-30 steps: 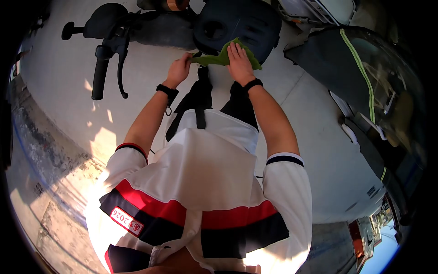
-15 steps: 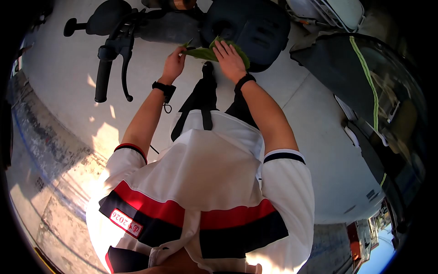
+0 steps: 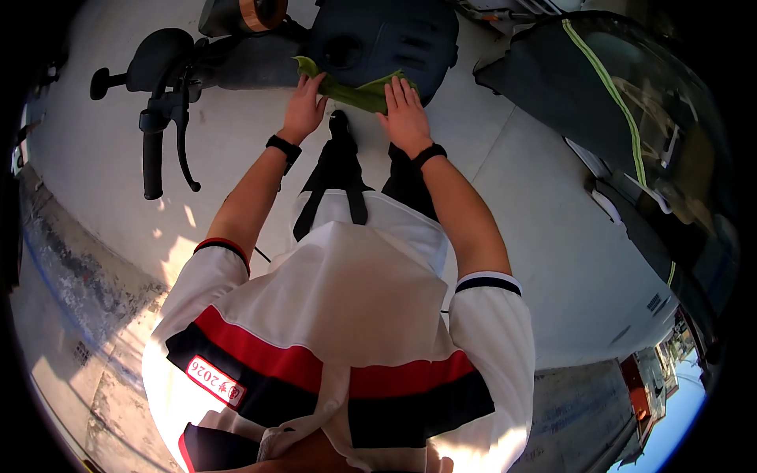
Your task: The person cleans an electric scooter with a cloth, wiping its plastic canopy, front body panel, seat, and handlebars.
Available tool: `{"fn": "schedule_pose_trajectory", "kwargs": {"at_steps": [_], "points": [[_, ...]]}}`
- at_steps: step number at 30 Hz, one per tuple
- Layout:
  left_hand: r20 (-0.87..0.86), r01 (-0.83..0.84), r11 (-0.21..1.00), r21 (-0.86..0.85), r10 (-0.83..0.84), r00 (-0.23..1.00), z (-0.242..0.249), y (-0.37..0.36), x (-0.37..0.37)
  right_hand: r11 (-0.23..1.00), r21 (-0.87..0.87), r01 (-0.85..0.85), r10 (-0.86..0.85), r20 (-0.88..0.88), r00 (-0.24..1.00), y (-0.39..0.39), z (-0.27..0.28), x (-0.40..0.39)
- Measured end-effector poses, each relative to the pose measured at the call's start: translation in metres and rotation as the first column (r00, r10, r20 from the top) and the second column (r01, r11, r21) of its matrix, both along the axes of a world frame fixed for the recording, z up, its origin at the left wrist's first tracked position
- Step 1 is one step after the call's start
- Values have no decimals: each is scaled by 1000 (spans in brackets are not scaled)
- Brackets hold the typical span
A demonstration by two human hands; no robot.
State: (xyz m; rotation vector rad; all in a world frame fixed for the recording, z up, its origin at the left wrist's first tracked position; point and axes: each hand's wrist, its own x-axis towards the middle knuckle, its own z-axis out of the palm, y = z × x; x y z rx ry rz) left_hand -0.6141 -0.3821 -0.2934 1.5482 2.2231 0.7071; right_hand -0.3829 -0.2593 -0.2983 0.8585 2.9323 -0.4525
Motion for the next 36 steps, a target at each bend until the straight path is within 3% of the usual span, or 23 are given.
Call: {"fn": "schedule_pose_trajectory", "kwargs": {"at_steps": [4,10,14,17,20,21,25,28,31,36], "points": [[-119,118,991,-56,-124,985,-17,7,20,999,17,48,-48,-5,999,3,-3,23],[120,465,885,41,-466,877,-7,35,56,995,69,75,-78,36,996,16,3,48],[174,483,875,42,-482,859,-12,39,55,992,67,111,-113,26,993,21,1,49],[44,269,960,-78,-266,963,-23,27,45,989,55,138,-138,-12,990,21,-3,42],[-99,115,981,-158,-131,986,-19,13,34,987,44,153,-153,-15,988,23,0,36],[-94,59,976,-208,-80,992,-17,10,30,988,40,152,-152,-9,988,23,3,35],[-8,-177,973,-147,177,984,-35,1,4,997,-22,75,-75,-17,997,21,6,28],[-35,-103,973,-205,98,995,-32,2,-9,1000,14,22,-23,39,999,11,14,22],[-35,-72,995,-64,70,997,-35,5,-11,999,-19,40,-39,44,998,8,9,22],[-72,-23,997,-78,17,997,-42,23,-21,995,-89,47,-41,66,997,9,13,29]]}}
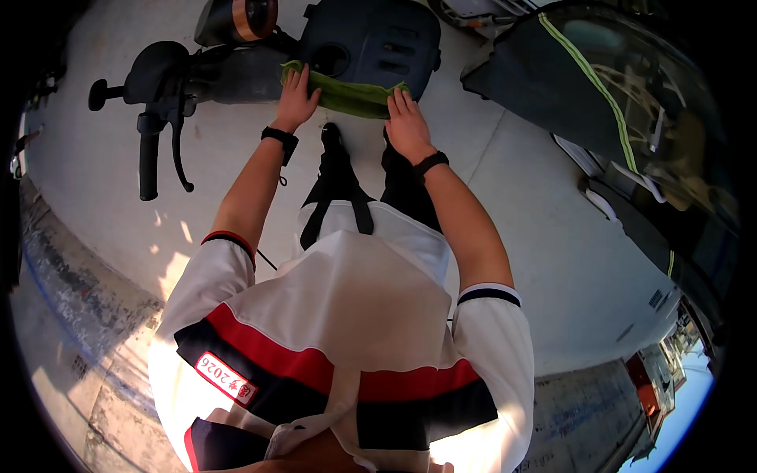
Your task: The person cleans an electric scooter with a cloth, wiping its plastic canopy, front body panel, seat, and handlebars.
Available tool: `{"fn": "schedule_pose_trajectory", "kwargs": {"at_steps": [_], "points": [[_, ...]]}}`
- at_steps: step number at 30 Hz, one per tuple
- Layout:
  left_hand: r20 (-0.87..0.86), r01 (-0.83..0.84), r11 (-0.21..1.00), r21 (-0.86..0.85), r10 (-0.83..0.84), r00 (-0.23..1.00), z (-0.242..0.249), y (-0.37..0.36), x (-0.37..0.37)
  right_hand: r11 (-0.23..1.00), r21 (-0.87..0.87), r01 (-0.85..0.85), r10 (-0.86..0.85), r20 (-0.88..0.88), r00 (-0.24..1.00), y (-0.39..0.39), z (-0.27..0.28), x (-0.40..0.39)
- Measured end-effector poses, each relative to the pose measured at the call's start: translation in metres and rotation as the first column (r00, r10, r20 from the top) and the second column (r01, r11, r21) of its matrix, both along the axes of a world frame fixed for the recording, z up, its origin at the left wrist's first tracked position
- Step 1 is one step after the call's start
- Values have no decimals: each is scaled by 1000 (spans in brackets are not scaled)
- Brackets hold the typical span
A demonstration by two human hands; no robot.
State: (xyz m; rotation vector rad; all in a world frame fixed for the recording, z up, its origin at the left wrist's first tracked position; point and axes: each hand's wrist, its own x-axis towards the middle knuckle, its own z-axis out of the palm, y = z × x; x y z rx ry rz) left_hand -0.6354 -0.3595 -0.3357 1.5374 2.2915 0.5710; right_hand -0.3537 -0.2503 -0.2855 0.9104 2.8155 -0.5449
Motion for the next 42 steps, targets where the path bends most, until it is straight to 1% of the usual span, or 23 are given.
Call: {"fn": "schedule_pose_trajectory", "kwargs": {"at_steps": [4,7,10,11,14,17,20,23,26,28,31,34,39,42], "points": [[-10,37,997,-62,-38,999,4,6,8,1000,-19,18,-18,2,1000,0,-2,-2],[26,86,990,-110,-84,996,7,-1,19,999,5,34,-34,-23,999,0,-6,-6],[17,190,981,-47,-190,982,12,-16,33,998,-8,64,-64,-38,997,-1,-6,-9],[46,239,969,-67,-237,970,13,-22,37,997,-13,74,-75,-44,996,0,-6,-10],[33,278,961,17,-278,960,17,-26,43,995,-14,99,-100,-57,993,0,-3,-15],[77,258,963,75,-264,961,12,-20,36,995,6,99,-98,-58,993,0,-4,-16],[-4,190,981,45,-190,982,17,-9,32,995,7,96,-96,-54,994,1,-6,-16],[-1,113,992,60,-113,994,2,5,24,996,4,88,-88,-27,996,4,-4,-15],[11,58,998,29,-59,998,-1,20,14,997,17,80,-80,21,997,5,-4,-16],[7,51,999,19,-51,999,0,26,9,996,30,84,-85,46,995,6,-6,-16],[-9,27,1000,13,-27,1000,-2,34,7,993,69,98,-97,-25,995,10,-9,-15],[-19,8,1000,1,-8,1000,-4,38,10,992,90,85,-92,80,993,22,-9,-17],[-57,1,997,-77,-5,998,4,48,16,990,90,108,-117,97,988,47,-16,-21],[-69,-7,999,-32,5,998,2,53,21,988,105,115,-127,106,986,59,-17,-21]]}}
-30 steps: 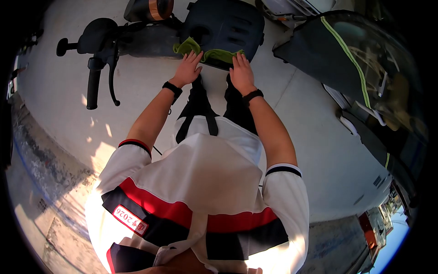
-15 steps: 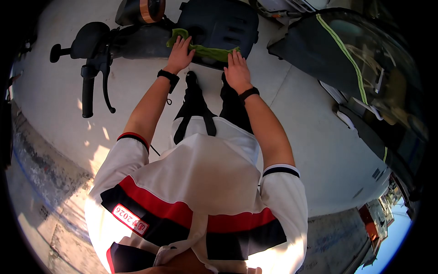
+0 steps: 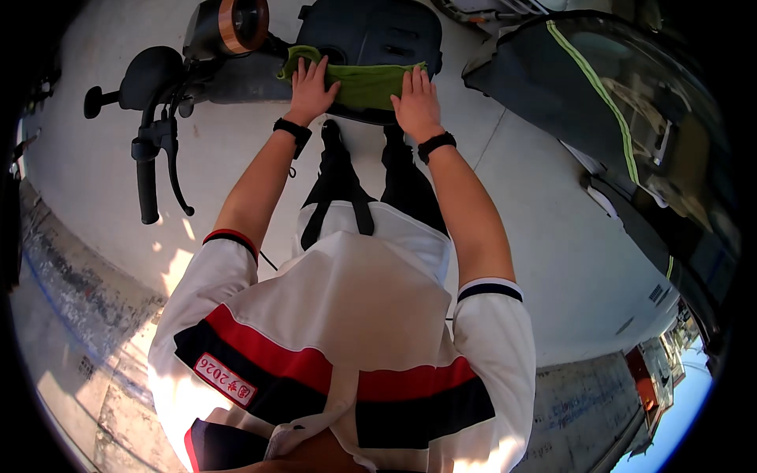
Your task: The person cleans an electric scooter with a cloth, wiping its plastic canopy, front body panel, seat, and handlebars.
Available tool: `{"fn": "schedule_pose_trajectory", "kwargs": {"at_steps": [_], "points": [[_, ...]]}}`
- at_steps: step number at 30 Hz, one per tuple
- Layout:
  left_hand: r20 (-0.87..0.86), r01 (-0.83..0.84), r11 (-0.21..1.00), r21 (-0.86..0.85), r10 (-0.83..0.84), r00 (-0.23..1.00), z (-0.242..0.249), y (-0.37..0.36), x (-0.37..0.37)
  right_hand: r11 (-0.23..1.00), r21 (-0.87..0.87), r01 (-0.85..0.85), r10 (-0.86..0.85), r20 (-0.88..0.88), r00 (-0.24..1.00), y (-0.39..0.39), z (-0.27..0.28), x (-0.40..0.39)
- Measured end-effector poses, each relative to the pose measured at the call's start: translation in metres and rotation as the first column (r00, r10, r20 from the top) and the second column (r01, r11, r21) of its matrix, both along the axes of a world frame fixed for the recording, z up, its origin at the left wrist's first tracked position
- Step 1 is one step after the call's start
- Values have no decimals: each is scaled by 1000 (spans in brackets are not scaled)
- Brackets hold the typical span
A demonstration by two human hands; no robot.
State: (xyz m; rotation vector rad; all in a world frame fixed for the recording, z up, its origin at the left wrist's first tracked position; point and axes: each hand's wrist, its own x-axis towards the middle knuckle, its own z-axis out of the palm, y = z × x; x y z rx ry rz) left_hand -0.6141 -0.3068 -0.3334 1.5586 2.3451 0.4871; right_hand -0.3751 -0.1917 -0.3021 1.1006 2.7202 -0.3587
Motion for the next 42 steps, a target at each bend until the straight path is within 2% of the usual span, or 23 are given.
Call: {"fn": "schedule_pose_trajectory", "kwargs": {"at_steps": [4,12,18,24,31,40,42], "points": [[-12,0,1000,6,0,1000,-4,7,0,999,36,6,-5,-3,1000,11,-4,-3],[44,23,999,29,-25,999,2,23,-10,999,-14,45,-44,17,999,37,-2,-16],[34,48,997,-59,-46,998,1,48,-15,998,-33,45,-44,12,999,41,-1,-18],[-20,118,966,-228,-126,992,1,73,-4,995,-70,66,-66,9,998,43,-2,-20],[59,350,915,-200,-346,936,-4,73,18,996,-67,53,-50,47,998,47,-6,-24],[196,470,879,-84,-448,872,15,40,37,998,-20,53,-53,-5,999,41,-15,-19],[225,475,878,-64,-451,863,20,30,40,1000,4,30,-29,-81,996,42,-17,-16]]}}
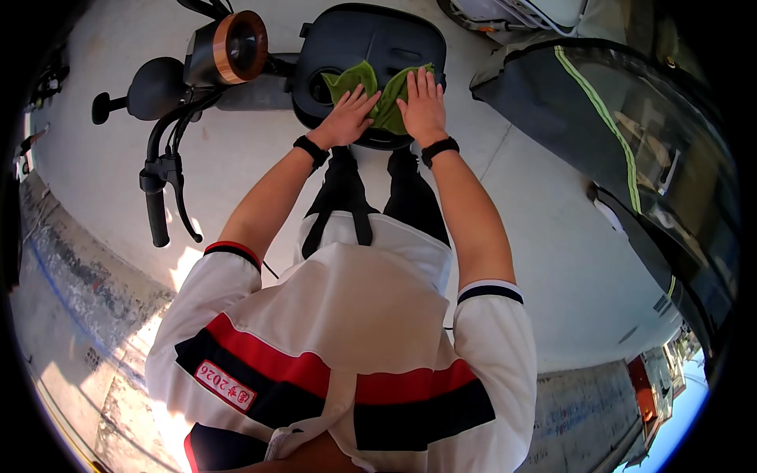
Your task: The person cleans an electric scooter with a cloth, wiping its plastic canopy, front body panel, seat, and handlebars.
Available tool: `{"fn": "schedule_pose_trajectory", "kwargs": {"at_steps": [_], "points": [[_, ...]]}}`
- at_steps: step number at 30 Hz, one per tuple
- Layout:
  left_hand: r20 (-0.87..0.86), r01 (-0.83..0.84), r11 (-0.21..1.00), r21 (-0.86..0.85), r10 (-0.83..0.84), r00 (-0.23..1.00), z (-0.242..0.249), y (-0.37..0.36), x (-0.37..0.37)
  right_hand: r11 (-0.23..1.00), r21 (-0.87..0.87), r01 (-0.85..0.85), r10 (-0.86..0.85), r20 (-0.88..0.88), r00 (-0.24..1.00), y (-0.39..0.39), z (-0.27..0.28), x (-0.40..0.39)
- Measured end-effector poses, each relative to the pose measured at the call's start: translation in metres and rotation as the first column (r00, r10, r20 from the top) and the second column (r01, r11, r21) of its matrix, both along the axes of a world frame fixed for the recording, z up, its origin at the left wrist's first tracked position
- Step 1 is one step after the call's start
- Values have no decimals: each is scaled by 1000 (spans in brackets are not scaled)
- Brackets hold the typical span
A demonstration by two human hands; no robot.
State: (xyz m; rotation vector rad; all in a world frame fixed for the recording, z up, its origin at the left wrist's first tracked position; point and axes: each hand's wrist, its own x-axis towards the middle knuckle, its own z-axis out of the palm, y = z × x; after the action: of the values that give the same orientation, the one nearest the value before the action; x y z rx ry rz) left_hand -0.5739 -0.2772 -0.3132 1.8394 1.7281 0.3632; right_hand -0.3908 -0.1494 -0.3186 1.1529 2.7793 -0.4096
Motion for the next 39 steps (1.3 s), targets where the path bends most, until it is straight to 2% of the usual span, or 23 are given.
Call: {"fn": "schedule_pose_trajectory", "kwargs": {"at_steps": [4,7,10,16,19,22,23,26,27,30,34,37,39], "points": [[64,-42,999,13,41,997,13,-25,3,999,7,-39,39,-57,998,0,6,7],[95,-95,996,-5,95,991,23,-40,9,994,41,-100,104,-131,986,-1,10,13],[115,-143,990,15,141,983,24,-47,19,981,24,-192,193,-134,972,-8,13,23],[143,-148,989,-17,149,978,22,-38,48,980,-53,-194,170,-294,940,-24,21,54],[196,-143,989,-33,147,970,22,-27,70,982,-154,-112,50,-359,932,-22,31,72],[279,-64,997,-35,72,958,14,-16,89,991,-133,-21,-38,-428,903,-16,35,94],[308,-25,999,-28,33,951,10,-13,94,990,-139,13,-70,-406,911,-13,36,101],[294,164,973,-162,-111,949,23,-2,111,981,-170,98,-151,-333,931,-11,47,120],[304,161,979,-121,-118,945,32,2,114,977,-183,113,-166,-305,938,-11,49,126],[307,49,989,-143,-3,952,57,3,112,959,-220,181,-240,-283,929,-14,52,141],[275,-142,990,18,132,952,86,-22,89,892,-236,386,-451,-394,801,-25,64,141],[275,-313,936,160,262,925,105,-53,66,917,-128,379,-373,-614,696,-27,82,128],[230,-350,928,124,317,920,124,-81,49,940,-112,322,-328,-556,764,-28,99,116]]}}
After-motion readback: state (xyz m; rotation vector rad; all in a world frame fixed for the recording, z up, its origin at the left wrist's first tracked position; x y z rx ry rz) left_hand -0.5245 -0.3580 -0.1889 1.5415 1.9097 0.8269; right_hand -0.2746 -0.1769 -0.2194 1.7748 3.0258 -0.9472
